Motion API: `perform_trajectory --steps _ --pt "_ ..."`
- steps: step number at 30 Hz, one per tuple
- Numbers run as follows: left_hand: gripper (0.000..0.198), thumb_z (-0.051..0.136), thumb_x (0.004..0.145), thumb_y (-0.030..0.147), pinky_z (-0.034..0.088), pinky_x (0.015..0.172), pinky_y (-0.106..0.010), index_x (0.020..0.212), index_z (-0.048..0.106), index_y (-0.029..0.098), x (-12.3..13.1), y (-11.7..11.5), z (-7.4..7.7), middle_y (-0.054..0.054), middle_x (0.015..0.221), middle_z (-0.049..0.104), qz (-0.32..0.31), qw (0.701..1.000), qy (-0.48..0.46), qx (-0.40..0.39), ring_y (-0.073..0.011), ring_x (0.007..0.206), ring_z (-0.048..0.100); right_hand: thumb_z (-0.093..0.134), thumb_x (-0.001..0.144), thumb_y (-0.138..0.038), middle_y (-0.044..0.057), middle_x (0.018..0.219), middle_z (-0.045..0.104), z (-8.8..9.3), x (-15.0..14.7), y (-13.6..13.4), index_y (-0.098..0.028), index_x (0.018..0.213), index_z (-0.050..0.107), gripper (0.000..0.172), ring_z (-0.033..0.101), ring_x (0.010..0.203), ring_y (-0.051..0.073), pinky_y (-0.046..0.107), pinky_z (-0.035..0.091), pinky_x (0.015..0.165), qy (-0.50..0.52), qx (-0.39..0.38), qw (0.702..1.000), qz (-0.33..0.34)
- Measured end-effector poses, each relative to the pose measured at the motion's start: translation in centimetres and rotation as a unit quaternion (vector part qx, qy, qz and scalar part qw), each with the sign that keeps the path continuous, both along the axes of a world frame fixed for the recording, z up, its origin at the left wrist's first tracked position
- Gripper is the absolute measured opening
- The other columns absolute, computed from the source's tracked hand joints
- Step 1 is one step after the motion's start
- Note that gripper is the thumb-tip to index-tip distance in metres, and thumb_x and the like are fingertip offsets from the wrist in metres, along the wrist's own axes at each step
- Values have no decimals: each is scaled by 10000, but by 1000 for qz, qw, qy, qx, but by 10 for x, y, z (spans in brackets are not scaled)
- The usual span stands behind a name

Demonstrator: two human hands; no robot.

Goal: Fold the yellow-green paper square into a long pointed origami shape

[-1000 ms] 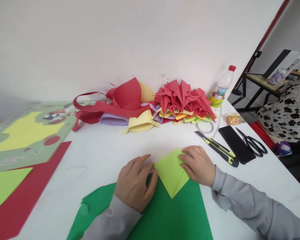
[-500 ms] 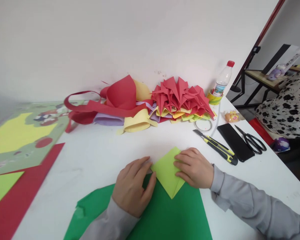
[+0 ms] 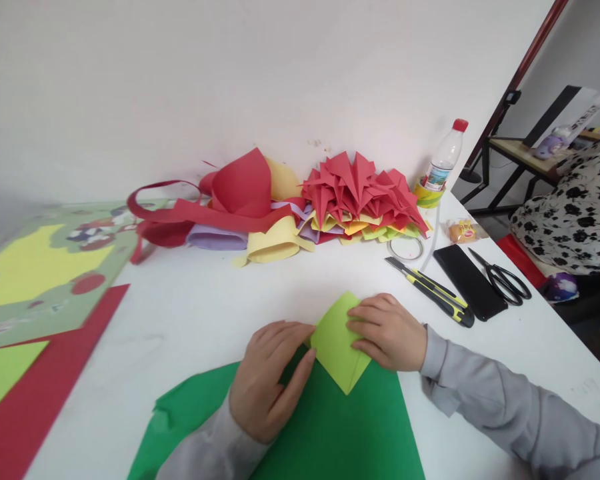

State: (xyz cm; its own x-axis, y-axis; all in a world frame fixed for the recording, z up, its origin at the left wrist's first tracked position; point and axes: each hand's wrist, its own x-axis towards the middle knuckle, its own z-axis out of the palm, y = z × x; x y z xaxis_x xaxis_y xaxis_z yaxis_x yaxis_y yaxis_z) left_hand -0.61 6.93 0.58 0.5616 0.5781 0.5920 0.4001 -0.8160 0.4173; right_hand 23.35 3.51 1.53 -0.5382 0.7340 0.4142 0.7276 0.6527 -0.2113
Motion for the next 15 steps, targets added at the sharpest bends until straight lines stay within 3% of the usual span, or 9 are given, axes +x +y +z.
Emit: perform_trajectory --steps 4,10,15 --pt "361 382 912 98 453 960 -426 1232 510 204 1 -1 0 -96 1144 637 -100 994 -14 -45 -226 1074 574 530 905 -311 93 1129 656 1 1 0 -139 1050 635 248 531 1026 244 396 397 874 9 -13 1000 5" --pt "400 424 922 101 476 955 -416 1303 486 206 5 7 -2 -121 1267 576 -141 990 11 -5 -247 1196 501 540 893 -311 94 1144 647 3 1 -1 -149 1056 638 250 523 1042 244 402 390 890 4 -30 1000 8" --pt "483 407 931 82 390 1063 -475 1401 374 189 6 6 -4 -129 1341 550 -175 979 78 71 -260 1331 398 563 883 -329 97 1122 644 1 1 0 -160 954 655 205 526 1044 243 409 390 898 0 -24 1000 6"
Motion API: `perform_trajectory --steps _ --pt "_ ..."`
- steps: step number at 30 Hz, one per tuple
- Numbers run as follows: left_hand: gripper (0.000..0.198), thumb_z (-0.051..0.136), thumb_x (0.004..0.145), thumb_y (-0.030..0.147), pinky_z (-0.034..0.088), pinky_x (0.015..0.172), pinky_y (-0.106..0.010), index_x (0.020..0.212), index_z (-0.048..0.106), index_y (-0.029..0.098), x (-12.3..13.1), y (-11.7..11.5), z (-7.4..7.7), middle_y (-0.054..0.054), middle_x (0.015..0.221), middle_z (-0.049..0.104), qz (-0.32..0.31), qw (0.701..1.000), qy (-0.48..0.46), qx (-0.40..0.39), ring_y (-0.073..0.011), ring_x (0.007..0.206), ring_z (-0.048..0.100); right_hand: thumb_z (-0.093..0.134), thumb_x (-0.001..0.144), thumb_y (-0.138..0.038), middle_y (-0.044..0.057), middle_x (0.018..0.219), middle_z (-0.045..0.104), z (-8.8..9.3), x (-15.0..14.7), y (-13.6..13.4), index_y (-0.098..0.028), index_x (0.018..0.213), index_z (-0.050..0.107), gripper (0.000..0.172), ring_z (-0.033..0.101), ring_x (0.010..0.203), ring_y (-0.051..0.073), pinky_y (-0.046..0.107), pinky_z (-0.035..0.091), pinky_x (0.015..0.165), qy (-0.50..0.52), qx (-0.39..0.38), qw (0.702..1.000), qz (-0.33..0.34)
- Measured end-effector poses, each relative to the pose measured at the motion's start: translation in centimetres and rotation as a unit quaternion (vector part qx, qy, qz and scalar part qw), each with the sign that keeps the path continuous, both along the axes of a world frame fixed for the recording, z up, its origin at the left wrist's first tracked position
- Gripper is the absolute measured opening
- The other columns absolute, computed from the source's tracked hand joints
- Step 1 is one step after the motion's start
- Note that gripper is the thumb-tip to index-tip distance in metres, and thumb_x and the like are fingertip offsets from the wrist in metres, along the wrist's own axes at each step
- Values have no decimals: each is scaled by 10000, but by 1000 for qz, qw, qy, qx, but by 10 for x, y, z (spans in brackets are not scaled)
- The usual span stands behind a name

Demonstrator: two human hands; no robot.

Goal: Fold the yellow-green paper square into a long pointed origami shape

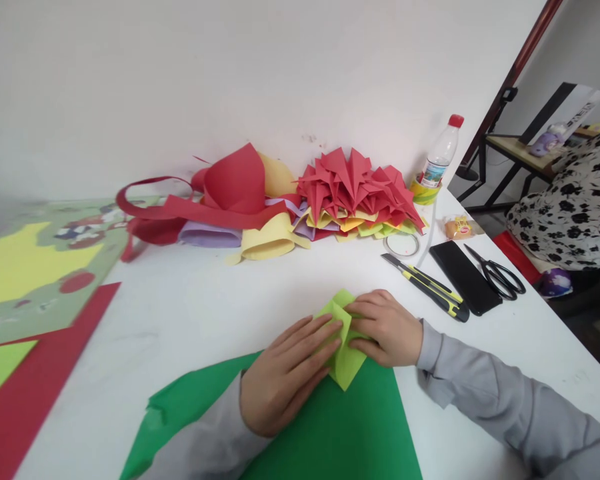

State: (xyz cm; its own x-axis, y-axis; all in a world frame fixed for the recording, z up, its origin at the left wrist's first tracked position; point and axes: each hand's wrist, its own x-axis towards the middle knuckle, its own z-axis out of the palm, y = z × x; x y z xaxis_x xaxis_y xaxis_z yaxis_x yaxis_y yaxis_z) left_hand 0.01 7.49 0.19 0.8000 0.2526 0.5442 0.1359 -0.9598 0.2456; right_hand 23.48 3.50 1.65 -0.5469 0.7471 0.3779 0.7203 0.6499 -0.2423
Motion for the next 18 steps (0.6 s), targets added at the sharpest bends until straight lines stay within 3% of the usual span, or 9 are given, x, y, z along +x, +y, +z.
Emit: perform_trajectory --steps 5,9,13,18 --pt "609 346 894 3 326 1112 -472 1471 221 150 0 -8 3 -113 1364 542 -14 995 84 57 -236 1379 323 578 871 -336 102 1118 637 -2 1 0 -171 809 650 190 527 1054 243 410 395 890 -12 2 1000 -3" --pt "580 355 888 6 291 1135 -432 1450 275 122 -3 -12 4 -105 1369 539 -17 987 136 79 -214 1381 321 580 865 -324 98 1136 639 -1 1 1 -174 783 646 183 524 1066 246 410 400 886 -10 0 1000 -2" --pt "507 350 922 100 286 1131 -409 1428 331 126 -4 -11 2 -105 1367 541 11 981 172 89 -205 1363 357 572 873 -328 95 1137 645 0 2 0 -173 849 664 182 521 1077 252 415 395 908 -8 -6 1000 -1" --pt "532 373 934 222 203 1150 -435 1453 283 146 -5 -10 1 -86 1437 466 16 980 185 73 -232 1392 294 572 871 -332 101 1126 650 0 2 1 -164 978 656 216 523 1078 254 419 395 910 2 -13 1000 0"
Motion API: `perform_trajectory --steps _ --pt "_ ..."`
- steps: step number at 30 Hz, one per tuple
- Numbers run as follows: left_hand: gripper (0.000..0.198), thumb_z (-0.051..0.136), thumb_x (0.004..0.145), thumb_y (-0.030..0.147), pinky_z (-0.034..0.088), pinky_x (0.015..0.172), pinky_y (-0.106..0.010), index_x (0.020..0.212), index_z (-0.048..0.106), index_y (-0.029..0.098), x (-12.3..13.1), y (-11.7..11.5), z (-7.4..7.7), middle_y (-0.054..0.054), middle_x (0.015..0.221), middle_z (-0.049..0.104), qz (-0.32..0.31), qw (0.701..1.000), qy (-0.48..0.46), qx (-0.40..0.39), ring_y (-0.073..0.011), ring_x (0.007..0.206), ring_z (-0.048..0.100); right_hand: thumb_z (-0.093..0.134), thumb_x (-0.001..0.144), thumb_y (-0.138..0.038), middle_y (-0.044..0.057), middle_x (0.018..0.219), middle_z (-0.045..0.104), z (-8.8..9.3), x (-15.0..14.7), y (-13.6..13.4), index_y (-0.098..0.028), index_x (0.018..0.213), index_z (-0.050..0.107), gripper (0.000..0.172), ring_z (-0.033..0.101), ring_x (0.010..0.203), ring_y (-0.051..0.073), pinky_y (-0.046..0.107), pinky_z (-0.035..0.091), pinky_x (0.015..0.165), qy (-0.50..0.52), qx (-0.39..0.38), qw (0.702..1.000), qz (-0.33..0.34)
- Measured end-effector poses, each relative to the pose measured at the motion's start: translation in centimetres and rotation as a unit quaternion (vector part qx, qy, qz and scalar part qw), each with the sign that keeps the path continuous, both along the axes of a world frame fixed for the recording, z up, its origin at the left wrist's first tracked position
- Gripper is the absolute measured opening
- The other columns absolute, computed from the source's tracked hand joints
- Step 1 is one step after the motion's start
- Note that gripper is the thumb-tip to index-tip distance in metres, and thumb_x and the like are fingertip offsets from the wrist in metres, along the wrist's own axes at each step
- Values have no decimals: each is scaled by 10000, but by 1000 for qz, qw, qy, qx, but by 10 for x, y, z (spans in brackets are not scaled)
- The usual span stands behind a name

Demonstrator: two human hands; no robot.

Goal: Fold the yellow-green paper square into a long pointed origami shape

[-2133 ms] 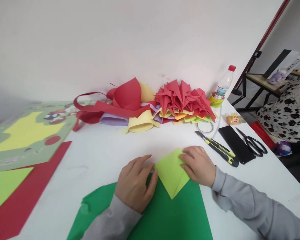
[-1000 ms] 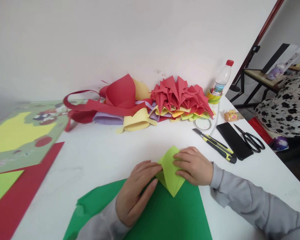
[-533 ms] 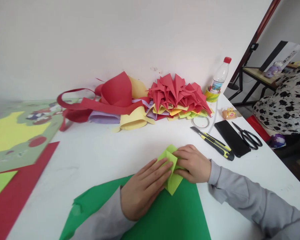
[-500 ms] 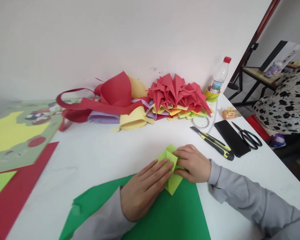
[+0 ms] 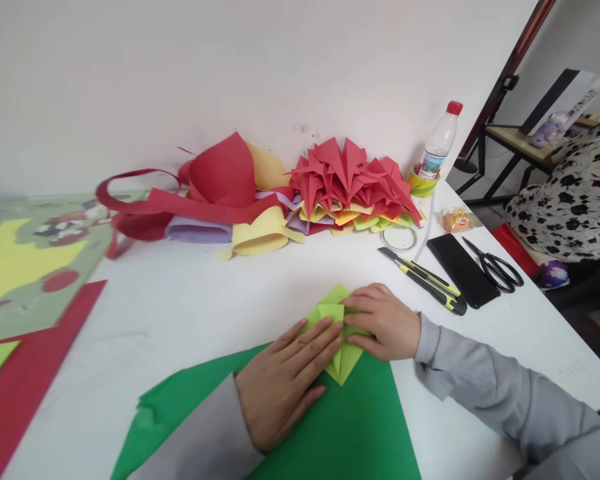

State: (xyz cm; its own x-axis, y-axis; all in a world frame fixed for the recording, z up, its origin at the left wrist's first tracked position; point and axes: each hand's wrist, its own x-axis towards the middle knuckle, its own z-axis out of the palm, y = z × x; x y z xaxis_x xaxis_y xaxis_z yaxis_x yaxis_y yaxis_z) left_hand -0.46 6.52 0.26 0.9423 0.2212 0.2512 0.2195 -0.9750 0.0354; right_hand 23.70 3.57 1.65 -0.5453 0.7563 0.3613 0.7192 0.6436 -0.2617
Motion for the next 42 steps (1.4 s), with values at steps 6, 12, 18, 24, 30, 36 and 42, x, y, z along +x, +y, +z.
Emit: perform_trajectory --steps 6,12,18,24,30,36,42 --pt "574 399 908 285 229 1125 -477 1455 281 156 0 -1 3 -109 1493 374 19 1000 5 -9 -279 1405 252 596 851 -343 121 1147 644 1 -1 1 -143 1070 613 297 526 1086 257 423 387 928 20 -22 1000 -8" --pt "590 407 879 296 230 1114 -543 1443 301 157 1 -1 2 -124 1477 397 19 999 -10 -31 -308 1409 232 618 841 -351 129 1144 630 3 -2 0 -125 1130 572 370 520 1096 247 419 380 944 17 -36 999 -19" --pt "586 434 857 305 266 1096 -549 1421 345 173 1 0 5 -154 1489 364 22 999 -15 -44 -323 1400 252 610 849 -379 133 1138 627 -1 0 0 -149 1041 630 300 512 1092 253 426 384 922 1 -11 1000 -20" --pt "623 469 836 372 224 1097 -579 1416 356 176 1 2 8 -157 1489 361 25 999 -3 -33 -352 1414 189 587 863 -363 131 1149 639 -1 0 0 -137 1024 645 283 525 1073 257 419 394 902 7 4 1000 -8" --pt "618 479 832 407 205 1100 -581 1407 380 201 1 2 7 -134 1497 358 36 998 -6 -41 -359 1401 226 567 872 -360 136 1128 645 0 0 0 -142 1044 633 285 528 1066 258 421 396 896 1 4 1000 -6" --pt "619 479 827 439 250 1073 -572 1401 394 222 1 2 8 -131 1481 384 44 998 -2 -47 -367 1379 267 571 868 -357 133 1105 646 0 -1 0 -140 1029 635 277 530 1054 255 418 398 896 4 5 1000 -7" --pt "635 470 838 434 202 1096 -572 1419 361 204 1 2 7 -143 1493 360 36 998 -1 -44 -354 1395 241 575 866 -350 126 1093 655 -1 -1 1 -125 1025 640 284 534 1048 258 416 402 891 16 9 1000 -3"
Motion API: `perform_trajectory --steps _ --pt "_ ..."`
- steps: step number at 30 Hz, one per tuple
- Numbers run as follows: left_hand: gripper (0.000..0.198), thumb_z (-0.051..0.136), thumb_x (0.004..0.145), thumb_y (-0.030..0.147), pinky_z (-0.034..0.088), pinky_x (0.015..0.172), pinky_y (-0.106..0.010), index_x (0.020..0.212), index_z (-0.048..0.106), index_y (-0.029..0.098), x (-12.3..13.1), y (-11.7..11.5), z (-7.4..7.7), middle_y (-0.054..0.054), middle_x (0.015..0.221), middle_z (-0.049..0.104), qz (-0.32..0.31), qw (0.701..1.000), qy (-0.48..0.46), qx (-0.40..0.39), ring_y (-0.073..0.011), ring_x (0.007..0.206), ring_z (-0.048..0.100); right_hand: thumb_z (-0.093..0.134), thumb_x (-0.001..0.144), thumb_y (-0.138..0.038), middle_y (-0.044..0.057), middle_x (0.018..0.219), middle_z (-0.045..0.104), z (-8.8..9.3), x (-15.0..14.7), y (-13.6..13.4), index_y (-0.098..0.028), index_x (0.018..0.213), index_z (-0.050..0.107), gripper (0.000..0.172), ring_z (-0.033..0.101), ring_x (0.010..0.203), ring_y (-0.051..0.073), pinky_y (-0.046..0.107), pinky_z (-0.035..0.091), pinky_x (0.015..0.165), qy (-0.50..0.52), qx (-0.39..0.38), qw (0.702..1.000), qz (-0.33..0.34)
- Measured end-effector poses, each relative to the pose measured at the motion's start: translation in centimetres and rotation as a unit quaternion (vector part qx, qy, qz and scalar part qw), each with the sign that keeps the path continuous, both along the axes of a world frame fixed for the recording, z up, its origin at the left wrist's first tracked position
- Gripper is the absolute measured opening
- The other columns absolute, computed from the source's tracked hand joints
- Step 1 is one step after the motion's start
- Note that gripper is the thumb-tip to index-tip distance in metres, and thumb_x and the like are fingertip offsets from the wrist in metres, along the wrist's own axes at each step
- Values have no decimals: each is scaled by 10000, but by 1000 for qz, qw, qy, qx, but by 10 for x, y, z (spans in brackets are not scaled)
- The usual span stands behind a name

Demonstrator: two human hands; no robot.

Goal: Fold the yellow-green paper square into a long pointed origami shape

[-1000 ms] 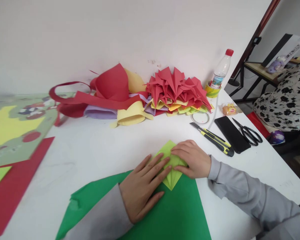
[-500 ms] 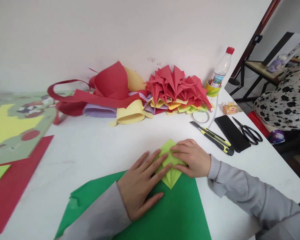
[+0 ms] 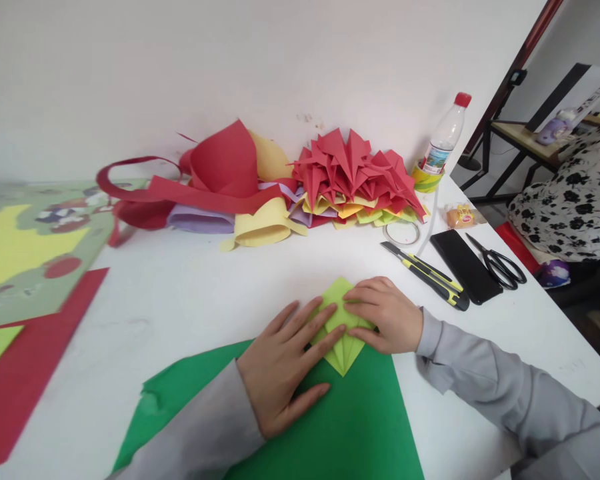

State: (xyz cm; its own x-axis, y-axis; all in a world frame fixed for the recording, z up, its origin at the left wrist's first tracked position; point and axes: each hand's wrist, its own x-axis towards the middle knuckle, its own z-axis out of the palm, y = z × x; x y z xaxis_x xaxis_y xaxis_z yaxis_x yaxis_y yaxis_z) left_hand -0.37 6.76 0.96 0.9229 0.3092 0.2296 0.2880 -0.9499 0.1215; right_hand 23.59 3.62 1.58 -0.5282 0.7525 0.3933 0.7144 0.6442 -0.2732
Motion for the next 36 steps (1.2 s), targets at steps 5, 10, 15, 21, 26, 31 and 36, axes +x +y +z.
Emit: perform_trajectory --steps 5,10,15,21,26,31,36 --pt "648 459 842 431 174 1102 -579 1435 325 204 0 0 0 -140 1507 335 -3 1000 14 2 -343 1414 193 559 875 -362 122 1096 656 0 0 0 -133 1034 639 290 533 1045 257 417 404 889 2 -4 1000 1" --pt "662 456 845 435 156 1099 -590 1445 305 201 0 1 0 -140 1507 334 -3 1000 24 7 -343 1418 178 559 874 -350 122 1115 644 3 -1 0 -126 1071 632 307 519 1054 262 422 395 901 -10 -15 1000 0" --pt "658 446 855 439 139 1100 -596 1452 289 210 0 1 1 -132 1521 308 -4 1000 26 -1 -342 1421 168 553 876 -337 122 1127 624 6 -1 0 -124 1138 607 342 499 1059 264 430 381 909 -30 -33 999 -1" --pt "661 440 855 450 127 1103 -596 1452 291 206 0 1 1 -131 1522 307 1 1000 29 1 -342 1419 174 522 895 -346 130 1154 610 7 -1 -1 -130 1156 597 347 479 1078 269 439 370 910 -56 -46 997 0" --pt "657 441 856 456 128 1100 -607 1448 299 209 1 0 -2 -132 1514 323 0 1000 21 1 -347 1415 186 499 909 -334 124 1216 606 8 -2 -1 -118 1163 595 347 477 1077 273 437 365 903 -66 -34 997 5" --pt "676 468 841 433 163 1095 -619 1454 279 218 0 2 -4 -136 1501 347 0 1000 -11 -14 -356 1403 220 489 917 -310 109 1223 624 10 -3 -1 -117 1181 586 341 475 1083 270 452 342 921 -77 -29 997 13" --pt "527 428 909 216 342 1079 -501 1422 307 249 -8 21 -13 -107 1465 388 64 979 -182 -66 -295 1371 309 504 910 -326 103 1223 630 10 -3 0 -120 1189 587 357 480 1075 272 469 321 932 -89 -33 995 11"
